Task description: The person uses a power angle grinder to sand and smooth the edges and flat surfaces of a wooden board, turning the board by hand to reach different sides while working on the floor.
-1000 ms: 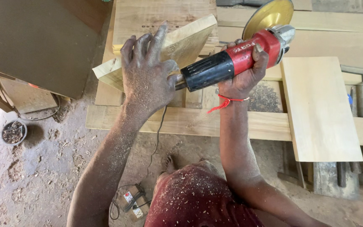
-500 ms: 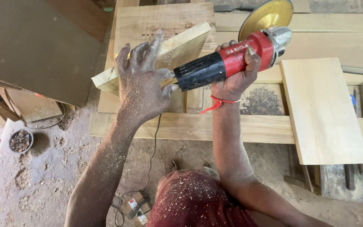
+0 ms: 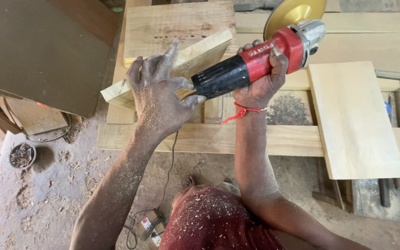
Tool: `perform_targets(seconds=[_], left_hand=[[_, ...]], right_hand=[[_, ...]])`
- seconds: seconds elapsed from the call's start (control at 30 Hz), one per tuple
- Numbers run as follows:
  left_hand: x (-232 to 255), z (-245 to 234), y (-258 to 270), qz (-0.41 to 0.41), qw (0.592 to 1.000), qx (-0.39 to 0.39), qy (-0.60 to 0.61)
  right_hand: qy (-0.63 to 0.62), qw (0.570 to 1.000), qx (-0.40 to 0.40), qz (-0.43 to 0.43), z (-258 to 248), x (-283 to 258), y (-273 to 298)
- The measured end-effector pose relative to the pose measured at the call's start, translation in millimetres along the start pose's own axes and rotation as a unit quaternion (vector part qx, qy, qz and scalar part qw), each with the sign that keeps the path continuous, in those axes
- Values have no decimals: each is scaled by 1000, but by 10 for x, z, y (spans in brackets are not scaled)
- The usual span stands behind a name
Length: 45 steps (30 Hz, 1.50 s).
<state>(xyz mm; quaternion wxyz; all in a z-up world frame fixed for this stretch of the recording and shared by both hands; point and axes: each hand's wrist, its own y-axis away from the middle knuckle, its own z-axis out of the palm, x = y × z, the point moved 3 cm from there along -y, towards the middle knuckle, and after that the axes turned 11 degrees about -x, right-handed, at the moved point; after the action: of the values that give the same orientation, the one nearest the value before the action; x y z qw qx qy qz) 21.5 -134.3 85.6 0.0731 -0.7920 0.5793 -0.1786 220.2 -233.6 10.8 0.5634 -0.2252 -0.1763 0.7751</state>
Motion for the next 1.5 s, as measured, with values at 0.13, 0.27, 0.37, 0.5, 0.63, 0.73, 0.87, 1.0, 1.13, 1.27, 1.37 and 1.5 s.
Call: perform_targets(seconds=[0.13, 0.27, 0.37, 0.5, 0.63, 0.73, 0.87, 1.0, 1.13, 1.27, 1.37, 1.5], left_hand=[[-170, 133, -40, 35, 994, 23, -96], [-634, 150, 27, 44, 967, 131, -214], [-853, 4, 261, -49, 972, 157, -166], [-719, -13, 331, -26, 934, 357, 23], [-754, 192, 536, -45, 907, 342, 241], [-866, 495, 618, -88, 879, 258, 392], [-898, 733, 759, -115, 845, 232, 468], [-726, 707, 916, -84, 926, 240, 278], [-635, 762, 955, -76, 895, 255, 358], [-557, 803, 1027, -53, 900, 247, 355], [-514, 864, 1099, -45, 886, 246, 391], [-475, 934, 1143, -23, 888, 247, 386]], right_hand=[[41, 999, 8, -18, -45, -119, 21], [79, 997, -10, 9, -108, -412, 164], [113, 992, 1, 52, -147, -704, 275], [168, 979, 7, 113, -96, -1065, 593], [232, 949, -34, 210, 99, -1361, 857], [268, 924, -50, 269, 231, -1476, 942], [325, 876, -60, 351, 354, -1501, 1076], [342, 837, -98, 416, 461, -1469, 1163], [352, 804, -138, 459, 501, -1414, 1266], [366, 776, -145, 493, 536, -1333, 1391], [427, 745, -181, 481, 592, -1283, 1481], [464, 719, -177, 486, 642, -1250, 1564]])
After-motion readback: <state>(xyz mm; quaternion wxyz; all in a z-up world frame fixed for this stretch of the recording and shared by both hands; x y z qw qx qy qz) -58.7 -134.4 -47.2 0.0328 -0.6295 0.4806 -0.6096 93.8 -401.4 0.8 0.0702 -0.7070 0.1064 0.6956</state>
